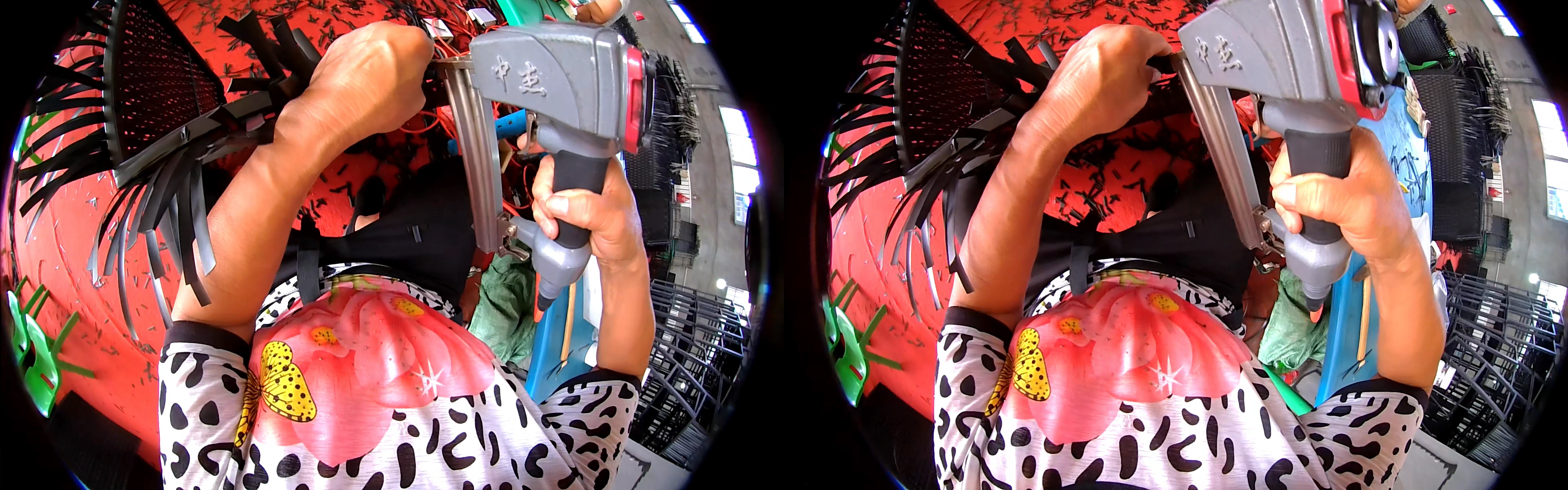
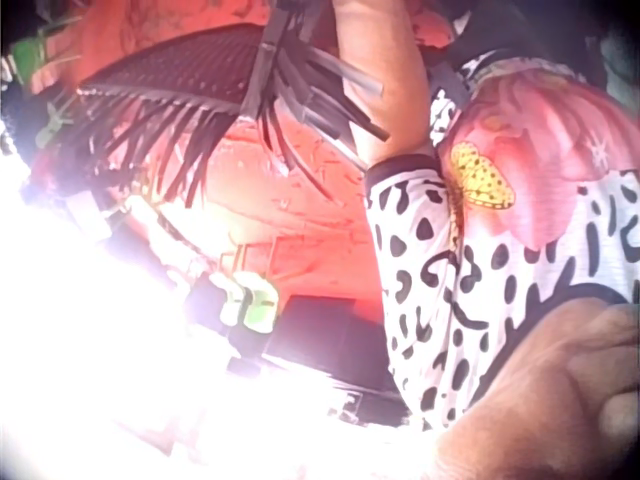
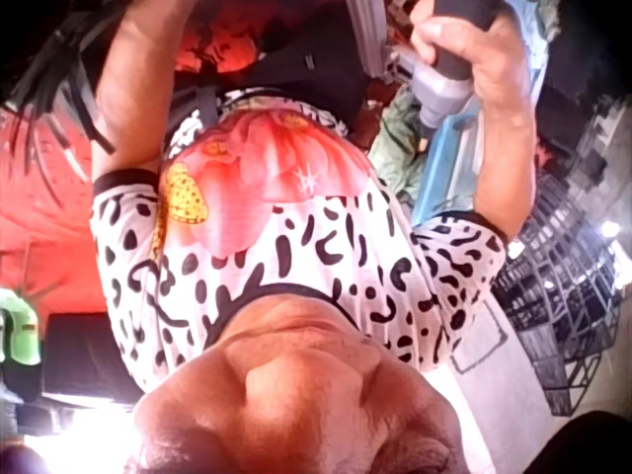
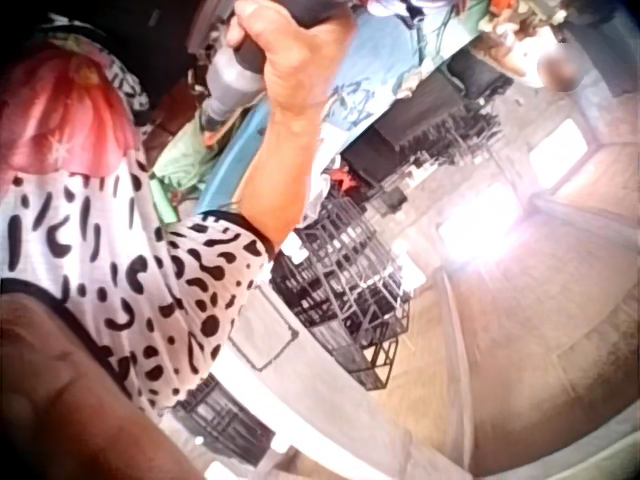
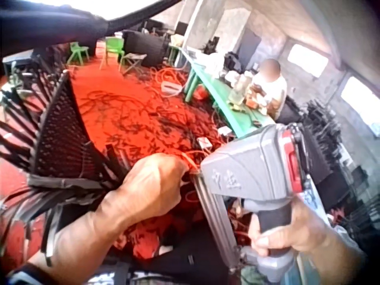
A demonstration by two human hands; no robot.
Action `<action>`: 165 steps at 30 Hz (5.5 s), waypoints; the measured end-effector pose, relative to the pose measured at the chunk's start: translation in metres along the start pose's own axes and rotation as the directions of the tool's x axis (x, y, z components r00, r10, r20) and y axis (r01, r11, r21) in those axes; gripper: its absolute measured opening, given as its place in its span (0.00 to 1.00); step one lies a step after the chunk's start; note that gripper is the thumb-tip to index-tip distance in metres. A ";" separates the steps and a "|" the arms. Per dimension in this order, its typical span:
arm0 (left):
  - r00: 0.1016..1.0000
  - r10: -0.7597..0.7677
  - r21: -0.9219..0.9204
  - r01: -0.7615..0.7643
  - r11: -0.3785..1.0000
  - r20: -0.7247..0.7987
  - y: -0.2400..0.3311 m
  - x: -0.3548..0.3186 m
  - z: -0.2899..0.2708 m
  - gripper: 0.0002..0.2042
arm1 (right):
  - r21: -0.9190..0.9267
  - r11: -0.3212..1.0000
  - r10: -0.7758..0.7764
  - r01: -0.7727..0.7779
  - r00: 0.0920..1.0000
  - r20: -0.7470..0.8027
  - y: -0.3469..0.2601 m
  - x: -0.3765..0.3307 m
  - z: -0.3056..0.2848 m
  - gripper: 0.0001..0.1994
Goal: The person sits on the floor and weaves black plastic strips into the frame of a chair. They use pliers to cut the strips and a pneumatic nail gun to secure them into the frame.
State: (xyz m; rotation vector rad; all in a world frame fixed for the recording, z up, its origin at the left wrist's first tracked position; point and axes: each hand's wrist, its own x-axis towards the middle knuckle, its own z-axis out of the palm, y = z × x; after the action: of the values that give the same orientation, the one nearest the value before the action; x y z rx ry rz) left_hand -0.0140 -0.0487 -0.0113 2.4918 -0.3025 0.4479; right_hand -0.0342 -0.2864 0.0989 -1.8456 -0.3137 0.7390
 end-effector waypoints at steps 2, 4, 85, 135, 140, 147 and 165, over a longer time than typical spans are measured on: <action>1.000 0.014 -0.040 -0.015 0.999 -0.015 0.000 0.002 0.002 0.09 | -0.076 0.997 0.025 -0.022 0.999 0.040 -0.002 0.002 -0.007 0.16; 0.999 0.033 -0.064 -0.032 0.997 0.016 -0.007 0.002 0.003 0.13 | -0.142 0.990 0.029 -0.024 0.999 0.032 -0.012 0.001 -0.004 0.11; 0.931 -0.160 -0.317 0.052 0.947 -0.327 -0.010 0.014 -0.005 0.05 | -0.932 0.049 -0.741 0.358 0.639 0.207 0.033 0.088 -0.082 0.24; 0.987 -0.039 0.234 0.075 0.969 -0.155 0.009 -0.001 0.008 0.12 | -0.568 0.076 -0.175 -0.820 0.550 -0.817 0.250 -0.036 -0.301 0.34; 0.982 -0.023 0.273 0.075 0.959 -0.187 0.010 0.001 0.011 0.11 | -0.801 0.194 -0.519 -0.566 0.634 -0.574 0.249 -0.007 -0.282 0.24; 0.993 -0.018 0.244 0.047 0.969 -0.118 0.002 0.006 0.008 0.12 | -0.915 0.394 -0.664 -0.085 0.662 -0.347 0.186 0.032 -0.164 0.19; 0.917 -0.327 -0.790 0.022 0.613 -0.229 -0.008 0.007 -0.010 0.19 | -0.759 0.206 -0.908 0.617 0.410 0.087 0.051 0.147 0.038 0.09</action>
State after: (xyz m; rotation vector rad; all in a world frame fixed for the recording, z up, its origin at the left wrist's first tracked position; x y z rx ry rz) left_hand -0.0077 -0.0377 -0.0049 1.5163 -0.0606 0.5297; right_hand 0.0488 -0.1993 -0.0064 -2.0650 -1.3407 -0.6325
